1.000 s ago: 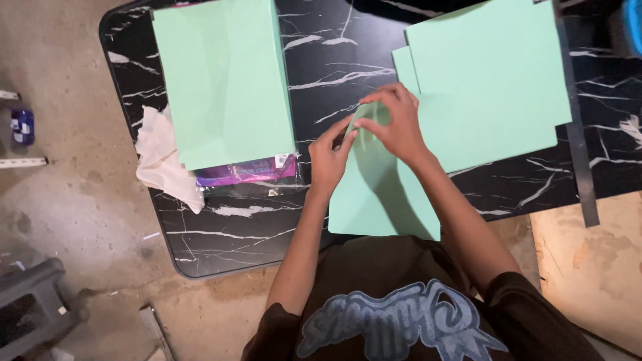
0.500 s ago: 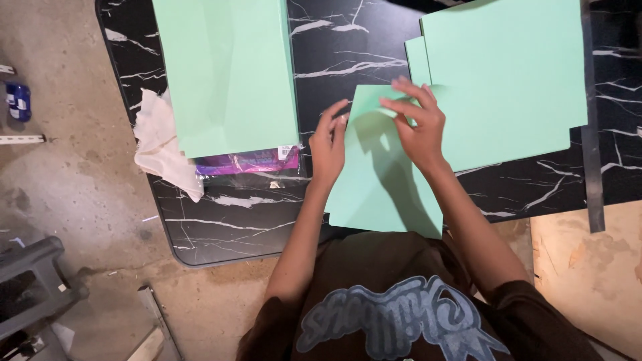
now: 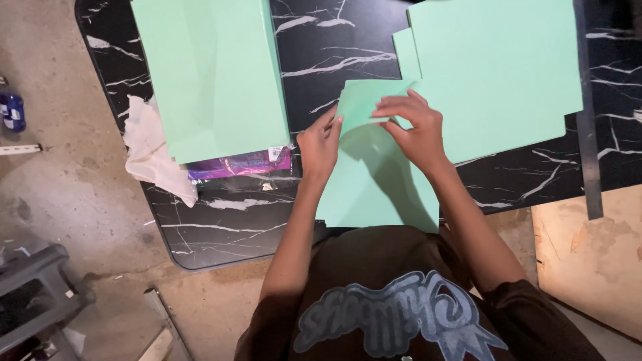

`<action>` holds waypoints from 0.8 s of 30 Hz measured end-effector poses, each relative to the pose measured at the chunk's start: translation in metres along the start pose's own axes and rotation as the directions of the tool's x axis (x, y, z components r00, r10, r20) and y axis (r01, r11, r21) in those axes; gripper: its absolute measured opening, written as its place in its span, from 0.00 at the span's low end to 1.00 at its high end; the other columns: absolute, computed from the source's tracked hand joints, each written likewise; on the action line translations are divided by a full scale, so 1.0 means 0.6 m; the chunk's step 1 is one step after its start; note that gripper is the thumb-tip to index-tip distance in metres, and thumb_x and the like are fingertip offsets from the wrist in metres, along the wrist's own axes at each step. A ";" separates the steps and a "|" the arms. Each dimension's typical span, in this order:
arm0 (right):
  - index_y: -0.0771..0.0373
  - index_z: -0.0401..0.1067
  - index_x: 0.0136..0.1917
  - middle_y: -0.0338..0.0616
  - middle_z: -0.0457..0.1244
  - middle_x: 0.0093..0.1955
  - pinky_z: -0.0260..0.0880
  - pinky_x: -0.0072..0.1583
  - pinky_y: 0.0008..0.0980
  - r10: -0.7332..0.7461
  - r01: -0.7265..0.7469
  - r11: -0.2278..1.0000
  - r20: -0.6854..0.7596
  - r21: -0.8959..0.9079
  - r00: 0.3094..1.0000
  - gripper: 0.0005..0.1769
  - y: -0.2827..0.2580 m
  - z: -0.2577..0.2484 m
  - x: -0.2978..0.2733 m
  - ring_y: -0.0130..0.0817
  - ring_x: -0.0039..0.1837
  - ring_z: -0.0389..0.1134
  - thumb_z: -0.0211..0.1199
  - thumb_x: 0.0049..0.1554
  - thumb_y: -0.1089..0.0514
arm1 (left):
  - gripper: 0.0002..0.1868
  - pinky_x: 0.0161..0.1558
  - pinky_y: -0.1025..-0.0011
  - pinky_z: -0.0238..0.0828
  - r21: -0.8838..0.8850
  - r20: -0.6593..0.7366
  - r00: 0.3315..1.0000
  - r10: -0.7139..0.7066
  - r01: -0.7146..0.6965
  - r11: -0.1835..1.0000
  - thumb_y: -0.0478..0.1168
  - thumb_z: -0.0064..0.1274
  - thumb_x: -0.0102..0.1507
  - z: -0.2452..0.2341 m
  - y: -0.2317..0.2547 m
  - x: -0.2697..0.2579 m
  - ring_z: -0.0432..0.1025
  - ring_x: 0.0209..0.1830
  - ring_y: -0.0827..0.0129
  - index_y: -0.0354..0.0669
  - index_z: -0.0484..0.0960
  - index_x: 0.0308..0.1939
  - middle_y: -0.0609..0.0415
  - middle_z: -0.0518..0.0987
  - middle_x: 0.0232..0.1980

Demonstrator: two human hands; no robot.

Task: The person handles a stack of light green paper sheets on a black marble-patterned table, separating them and folding them in half. They repeatedly pick up sheets, align them, and place them back on the table.

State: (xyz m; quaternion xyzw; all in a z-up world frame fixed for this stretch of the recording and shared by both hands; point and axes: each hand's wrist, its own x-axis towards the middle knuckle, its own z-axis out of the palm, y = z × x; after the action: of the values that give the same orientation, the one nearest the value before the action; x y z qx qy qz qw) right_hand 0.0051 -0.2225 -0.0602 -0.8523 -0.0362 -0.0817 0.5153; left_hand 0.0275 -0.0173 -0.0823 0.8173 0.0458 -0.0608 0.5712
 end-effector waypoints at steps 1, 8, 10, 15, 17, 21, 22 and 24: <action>0.56 0.80 0.51 0.40 0.73 0.53 0.58 0.78 0.51 -0.001 0.001 1.000 0.003 0.003 1.000 0.14 -0.007 0.004 0.008 0.37 0.64 0.73 0.69 0.54 0.70 | 0.17 0.42 0.75 0.79 0.002 -0.004 1.000 -0.002 0.002 1.000 0.36 0.58 0.67 -0.004 0.011 -0.004 0.83 0.43 0.71 0.39 0.82 0.60 0.44 0.88 0.43; 0.52 0.78 0.60 0.45 0.63 0.54 0.70 0.57 0.44 -0.002 0.000 1.000 0.108 0.018 0.994 0.23 -0.042 0.016 0.046 0.41 0.56 0.67 0.74 0.53 0.67 | 0.16 0.46 0.72 0.79 0.077 0.099 0.973 0.207 -0.215 0.974 0.34 0.53 0.69 -0.012 0.000 -0.019 0.83 0.48 0.68 0.45 0.82 0.61 0.44 0.85 0.53; 0.53 0.79 0.57 0.47 0.60 0.54 0.70 0.59 0.44 -0.111 0.111 0.994 0.116 0.004 0.987 0.20 -0.030 0.016 0.043 0.44 0.58 0.65 0.75 0.52 0.67 | 0.15 0.48 0.71 0.79 0.067 0.103 0.956 0.274 -0.281 0.957 0.34 0.54 0.70 -0.013 -0.015 -0.017 0.83 0.49 0.66 0.45 0.83 0.61 0.44 0.85 0.55; 0.58 0.69 0.51 0.40 0.67 0.57 0.62 0.71 0.46 -0.093 0.104 0.993 0.176 -0.054 0.980 0.19 -0.012 -0.002 0.022 0.48 0.69 0.66 0.65 0.50 0.75 | 0.14 0.38 0.72 0.76 -0.010 0.043 0.995 -0.092 0.092 0.996 0.39 0.58 0.66 -0.013 0.043 0.009 0.80 0.35 0.68 0.38 0.80 0.54 0.49 0.86 0.42; 0.59 0.69 0.52 0.43 0.66 0.56 0.59 0.73 0.49 -0.102 0.119 0.989 0.173 -0.093 0.980 0.19 -0.021 -0.010 0.018 0.49 0.68 0.66 0.64 0.51 0.76 | 0.17 0.37 0.72 0.77 0.043 0.029 0.996 -0.086 0.085 0.995 0.40 0.64 0.60 -0.008 0.043 0.026 0.81 0.35 0.69 0.36 0.79 0.49 0.49 0.86 0.40; 0.60 0.70 0.53 0.46 0.65 0.54 0.57 0.75 0.50 -0.109 0.129 0.985 0.166 -0.114 0.980 0.18 -0.031 -0.019 0.015 0.47 0.63 0.66 0.63 0.53 0.76 | 0.17 0.36 0.74 0.78 0.161 0.004 1.000 0.019 -0.020 0.987 0.42 0.70 0.54 0.007 0.011 0.042 0.82 0.35 0.72 0.33 0.83 0.38 0.50 0.86 0.36; 0.60 0.70 0.53 0.46 0.65 0.54 0.57 0.75 0.50 -0.107 0.127 0.986 0.168 -0.111 0.980 0.18 -0.031 -0.019 0.016 0.47 0.63 0.66 0.63 0.53 0.76 | 0.17 0.36 0.74 0.78 0.164 0.004 1.000 0.015 -0.016 0.986 0.42 0.70 0.54 0.004 0.010 0.037 0.82 0.35 0.72 0.33 0.83 0.38 0.50 0.86 0.36; 0.58 0.73 0.53 0.43 0.66 0.51 0.61 0.70 0.46 -0.102 0.123 0.983 0.158 -0.133 0.982 0.17 -0.029 -0.019 0.021 0.45 0.59 0.67 0.68 0.54 0.72 | 0.13 0.37 0.74 0.79 0.116 -0.009 1.000 -0.024 0.024 0.993 0.40 0.67 0.59 -0.001 0.010 0.032 0.83 0.35 0.73 0.35 0.85 0.42 0.50 0.87 0.37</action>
State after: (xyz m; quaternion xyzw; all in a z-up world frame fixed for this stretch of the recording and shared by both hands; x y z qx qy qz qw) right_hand 0.0139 -0.2246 -0.0377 -0.8872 -0.1173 -0.0488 0.4435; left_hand 0.0472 -0.0185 -0.0796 0.8486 0.0541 -0.0672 0.5219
